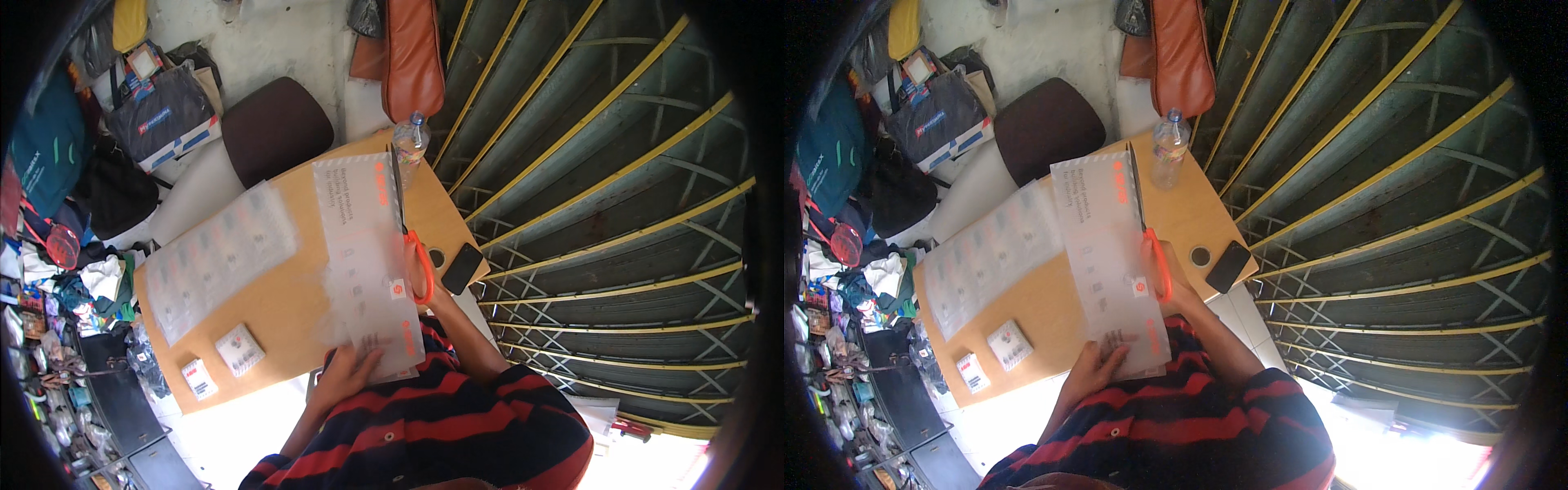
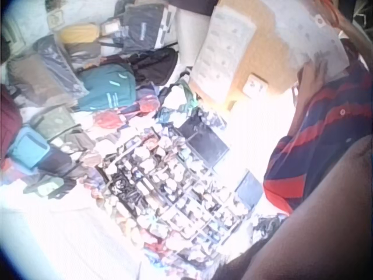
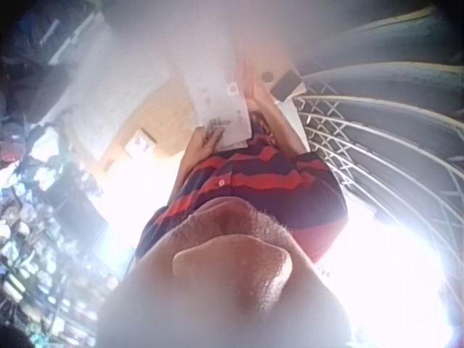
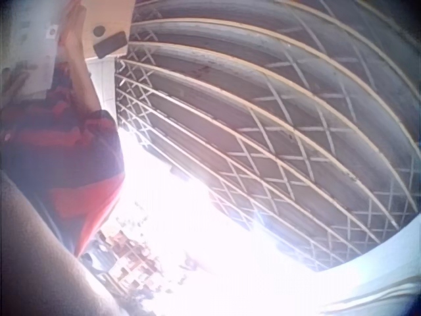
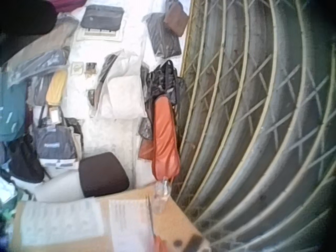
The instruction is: The person uses red-handled scissors to cut a sheet of white paper with printed text into small rectangular strips. They then arrange the cut strips on the table surface and continue cutting additional pieces from the remaining paper.
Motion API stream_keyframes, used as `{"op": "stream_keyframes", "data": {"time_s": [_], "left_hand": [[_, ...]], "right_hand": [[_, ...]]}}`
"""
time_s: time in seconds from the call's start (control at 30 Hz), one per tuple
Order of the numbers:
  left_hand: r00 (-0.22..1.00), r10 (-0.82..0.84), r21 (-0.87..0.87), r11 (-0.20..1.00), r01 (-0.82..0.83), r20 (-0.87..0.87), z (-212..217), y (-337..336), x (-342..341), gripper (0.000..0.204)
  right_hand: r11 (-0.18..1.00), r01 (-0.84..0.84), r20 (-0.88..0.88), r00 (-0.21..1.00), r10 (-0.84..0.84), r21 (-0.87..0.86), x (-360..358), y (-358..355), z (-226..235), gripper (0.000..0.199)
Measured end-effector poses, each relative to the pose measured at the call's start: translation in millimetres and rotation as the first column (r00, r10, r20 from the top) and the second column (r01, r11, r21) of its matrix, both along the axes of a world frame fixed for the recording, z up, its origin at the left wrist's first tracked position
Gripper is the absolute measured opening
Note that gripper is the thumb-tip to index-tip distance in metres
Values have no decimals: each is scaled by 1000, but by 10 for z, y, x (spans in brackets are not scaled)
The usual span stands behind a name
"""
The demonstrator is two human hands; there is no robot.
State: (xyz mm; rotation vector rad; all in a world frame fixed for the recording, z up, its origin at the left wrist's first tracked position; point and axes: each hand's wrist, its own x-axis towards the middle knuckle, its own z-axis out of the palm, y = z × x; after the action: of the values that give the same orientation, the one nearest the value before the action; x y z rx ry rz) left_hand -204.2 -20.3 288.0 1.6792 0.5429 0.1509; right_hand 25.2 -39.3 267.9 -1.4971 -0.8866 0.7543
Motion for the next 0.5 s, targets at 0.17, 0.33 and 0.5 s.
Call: {"op": "stream_keyframes", "data": {"time_s": [0.17, 0.33, 0.5], "left_hand": [[995, 81, -184, 979, -90, -59, -148, -25, -67, 28], [962, 216, -455, 849, -269, -166, -491, 34, -116, 28], [922, 236, -487, 794, -364, -306, -958, 110, -257, 27]], "right_hand": [[970, -97, -197, 979, 52, -223, 93, 187, -864, 62], [949, -58, -378, 923, -66, -309, -138, 312, -1425, 58], [909, -128, -463, 883, -78, -396, -387, 341, -1797, 61]]}}
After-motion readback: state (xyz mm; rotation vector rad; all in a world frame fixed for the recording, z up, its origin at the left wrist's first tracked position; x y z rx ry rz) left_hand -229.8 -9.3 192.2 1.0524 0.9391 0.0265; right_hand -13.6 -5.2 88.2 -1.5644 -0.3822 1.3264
